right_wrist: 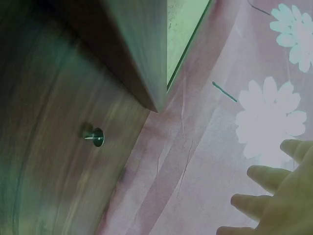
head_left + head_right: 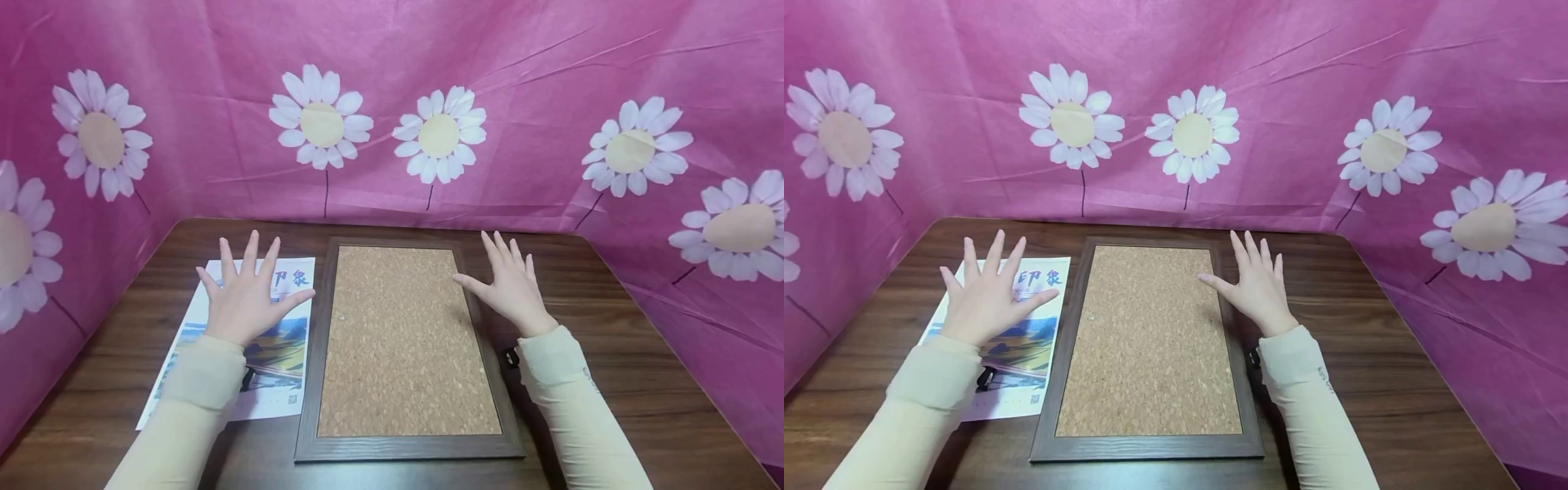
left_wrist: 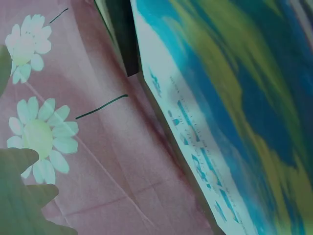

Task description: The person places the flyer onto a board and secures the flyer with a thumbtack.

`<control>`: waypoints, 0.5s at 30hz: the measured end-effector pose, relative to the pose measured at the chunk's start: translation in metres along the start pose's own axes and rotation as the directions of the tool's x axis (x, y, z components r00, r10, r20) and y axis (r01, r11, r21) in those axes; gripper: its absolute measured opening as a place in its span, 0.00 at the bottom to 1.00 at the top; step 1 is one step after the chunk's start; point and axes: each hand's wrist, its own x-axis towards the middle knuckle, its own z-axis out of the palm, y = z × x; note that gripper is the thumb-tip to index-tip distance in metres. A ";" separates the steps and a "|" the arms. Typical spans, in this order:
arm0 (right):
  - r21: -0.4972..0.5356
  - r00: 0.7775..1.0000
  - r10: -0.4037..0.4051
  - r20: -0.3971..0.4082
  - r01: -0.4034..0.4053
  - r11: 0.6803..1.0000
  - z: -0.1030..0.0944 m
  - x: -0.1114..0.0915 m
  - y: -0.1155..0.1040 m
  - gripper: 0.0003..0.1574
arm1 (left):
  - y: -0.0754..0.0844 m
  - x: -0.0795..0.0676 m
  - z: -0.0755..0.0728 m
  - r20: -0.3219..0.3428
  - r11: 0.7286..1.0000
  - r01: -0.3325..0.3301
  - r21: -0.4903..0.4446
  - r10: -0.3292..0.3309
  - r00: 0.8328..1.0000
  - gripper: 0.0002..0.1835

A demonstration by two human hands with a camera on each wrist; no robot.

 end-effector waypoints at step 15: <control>0.306 0.988 0.041 0.148 -0.086 0.948 -0.008 -0.005 0.001 0.57 | -0.021 -0.005 -0.030 0.097 0.989 0.089 -0.120 -0.078 0.992 0.60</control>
